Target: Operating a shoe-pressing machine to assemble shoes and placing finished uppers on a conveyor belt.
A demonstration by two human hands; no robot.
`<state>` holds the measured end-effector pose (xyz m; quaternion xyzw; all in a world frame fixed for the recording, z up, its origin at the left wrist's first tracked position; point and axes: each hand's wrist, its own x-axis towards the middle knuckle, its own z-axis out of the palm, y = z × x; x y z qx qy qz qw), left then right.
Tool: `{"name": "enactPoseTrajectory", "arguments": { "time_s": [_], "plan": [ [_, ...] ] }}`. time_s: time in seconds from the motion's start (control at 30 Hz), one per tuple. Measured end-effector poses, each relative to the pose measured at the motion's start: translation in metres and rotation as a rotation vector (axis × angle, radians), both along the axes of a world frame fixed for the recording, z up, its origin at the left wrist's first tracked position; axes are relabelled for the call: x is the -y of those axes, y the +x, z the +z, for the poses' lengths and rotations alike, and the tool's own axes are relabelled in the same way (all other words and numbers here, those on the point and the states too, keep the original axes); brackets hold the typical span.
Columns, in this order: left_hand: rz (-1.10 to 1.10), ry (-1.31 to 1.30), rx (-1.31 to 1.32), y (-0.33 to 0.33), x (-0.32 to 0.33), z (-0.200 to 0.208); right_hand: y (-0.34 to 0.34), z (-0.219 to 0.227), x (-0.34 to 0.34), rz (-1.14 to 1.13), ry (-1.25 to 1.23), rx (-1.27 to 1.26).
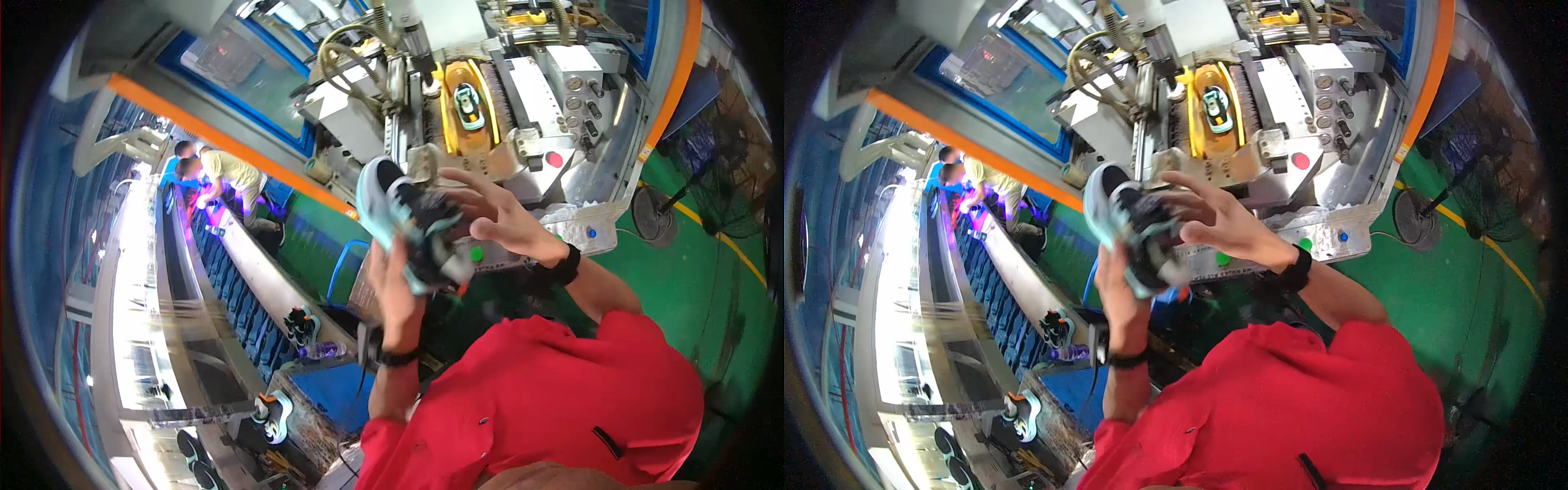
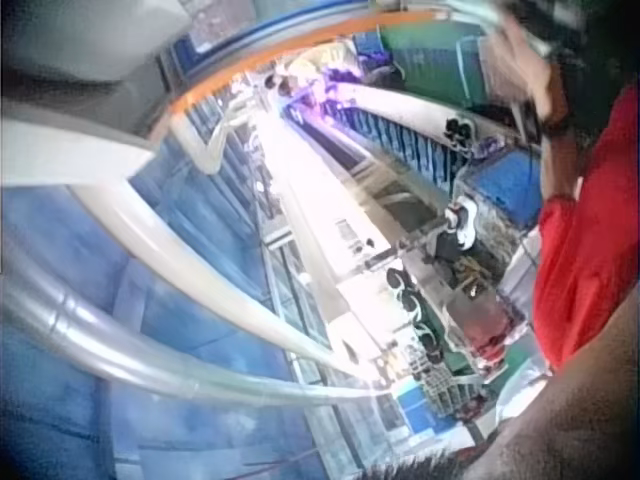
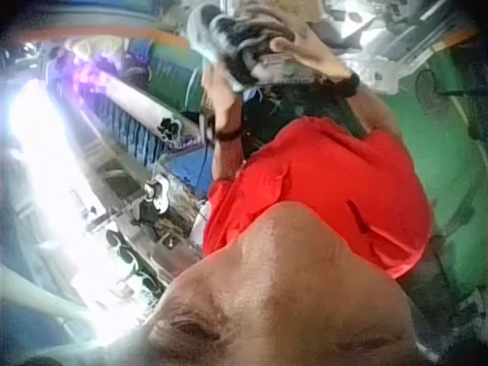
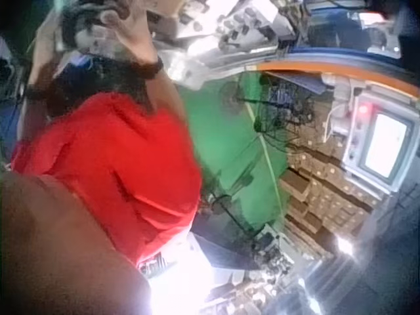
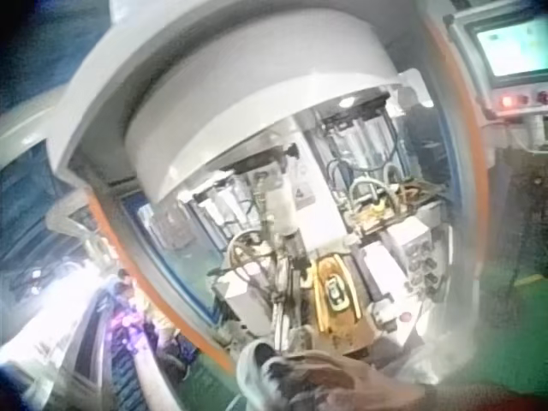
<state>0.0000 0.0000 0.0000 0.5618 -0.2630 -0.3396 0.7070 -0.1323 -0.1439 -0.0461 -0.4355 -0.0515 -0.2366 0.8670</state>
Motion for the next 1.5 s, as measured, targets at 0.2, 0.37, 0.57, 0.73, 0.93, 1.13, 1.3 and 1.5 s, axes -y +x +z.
{"name": "enactPoseTrajectory", "arguments": {
  "time_s": [0.2,0.37,0.57,0.73,0.93,1.13,1.3,1.5],
  "plan": [
    [-0.169,0.028,0.418,-0.045,0.224,-0.073,-0.045,-0.055,0.169,-0.843,-0.02,-0.533],
    [-0.254,0.428,0.467,0.047,0.374,-0.11,-0.114,-0.057,0.22,-1.121,-0.089,-0.559],
    [0.132,0.604,0.905,0.134,0.5,-0.232,-0.153,-0.04,0.226,-1.38,-0.234,-0.841],
    [0.065,0.681,0.68,0.111,0.52,-0.225,-0.152,-0.045,0.26,-1.525,-0.449,-0.954],
    [-0.198,0.202,-0.436,0.124,0.405,-0.197,-0.035,-0.022,0.406,-1.176,-0.901,-1.25],
    [-0.124,0.221,-0.386,0.088,0.188,-0.099,0.156,-0.047,0.424,-0.57,-1.195,-1.464],
    [0.289,0.234,-0.31,0.069,0.051,-0.079,0.24,-0.169,0.436,-0.853,-1.129,-1.503],
    [0.821,0.179,-0.353,0.001,-0.031,-0.107,0.235,-0.161,0.412,-0.864,-1.329,-1.391]
  ]
}}
